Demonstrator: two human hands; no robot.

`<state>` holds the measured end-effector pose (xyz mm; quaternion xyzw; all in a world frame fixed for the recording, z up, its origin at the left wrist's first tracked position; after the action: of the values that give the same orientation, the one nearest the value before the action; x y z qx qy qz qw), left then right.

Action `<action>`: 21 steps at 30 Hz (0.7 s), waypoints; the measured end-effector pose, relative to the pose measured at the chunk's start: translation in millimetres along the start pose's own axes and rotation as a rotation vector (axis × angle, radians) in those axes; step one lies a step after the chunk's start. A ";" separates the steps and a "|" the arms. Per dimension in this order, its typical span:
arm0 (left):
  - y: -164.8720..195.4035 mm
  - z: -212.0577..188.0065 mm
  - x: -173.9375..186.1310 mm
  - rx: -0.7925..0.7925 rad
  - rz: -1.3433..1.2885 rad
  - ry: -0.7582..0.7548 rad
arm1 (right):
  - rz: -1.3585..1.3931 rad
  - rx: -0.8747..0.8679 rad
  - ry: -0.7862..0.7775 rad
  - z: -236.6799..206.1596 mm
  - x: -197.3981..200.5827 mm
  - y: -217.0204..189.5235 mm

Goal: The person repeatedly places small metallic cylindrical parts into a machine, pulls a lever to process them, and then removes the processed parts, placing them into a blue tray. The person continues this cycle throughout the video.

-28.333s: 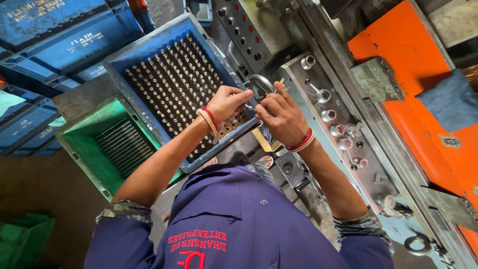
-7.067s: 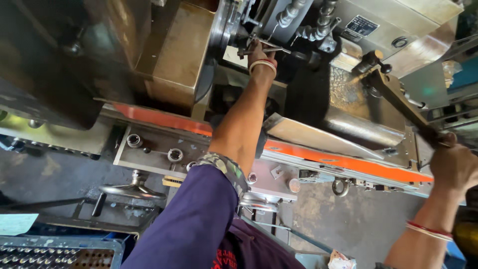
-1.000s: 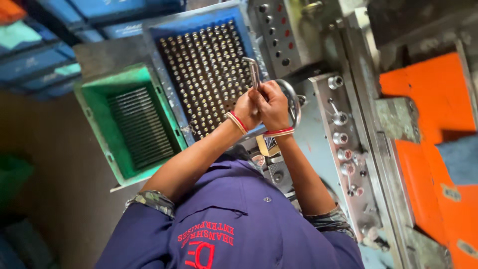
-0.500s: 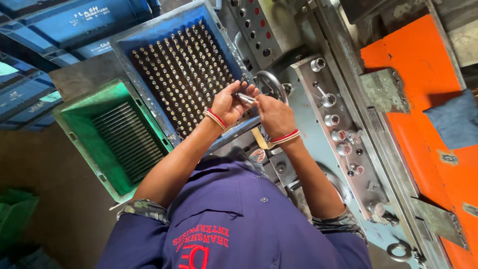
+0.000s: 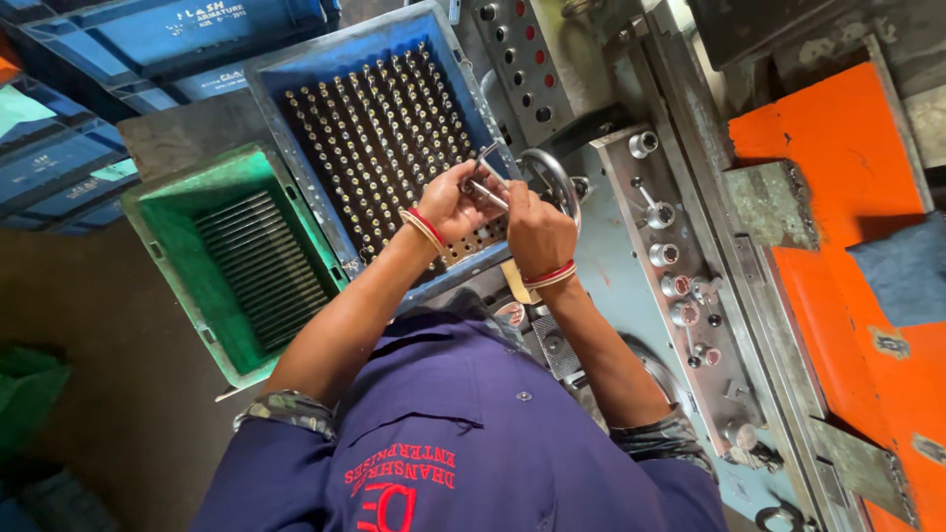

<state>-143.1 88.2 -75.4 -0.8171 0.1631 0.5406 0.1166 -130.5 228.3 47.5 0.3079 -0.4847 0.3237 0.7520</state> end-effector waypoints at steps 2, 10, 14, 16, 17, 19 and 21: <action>0.2 -2.3 7.0 0.004 0.068 0.111 | -0.003 0.137 0.044 -1.6 -4.0 -1.3; 4.4 5.7 -4.5 -0.434 0.106 0.191 | 0.845 -0.244 0.330 -19.7 -18.9 16.2; 18.3 -33.0 -33.1 -1.048 0.971 0.416 | 1.775 -0.641 0.173 -34.2 -23.6 20.4; 14.2 -53.3 -50.2 -1.263 1.320 0.458 | 1.936 -0.628 0.113 -35.4 -21.3 18.4; 10.8 -61.0 -56.9 -1.278 1.383 0.440 | 2.019 -0.607 0.101 -34.7 -19.9 16.9; 5.2 -71.5 -69.5 -1.288 1.485 0.410 | 2.151 -0.563 0.154 -31.5 -16.9 16.1; 1.5 -78.1 -77.2 -1.268 1.558 0.398 | 2.249 -0.528 0.273 -28.9 -13.4 18.0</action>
<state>-105.6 69.0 26.1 -0.4704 0.3493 0.3075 -0.7497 -133.6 259.0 27.9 -0.4997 -0.4517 0.7281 0.1272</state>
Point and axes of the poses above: each hand's wrist, its own z-axis towards the middle knuckle, its own x-axis out of the back of the hand, y = z × x, the point moved 2 cm from there along z, towards the middle knuckle, and after that the axes turned 9 degrees about x, right-handed, at the moved point
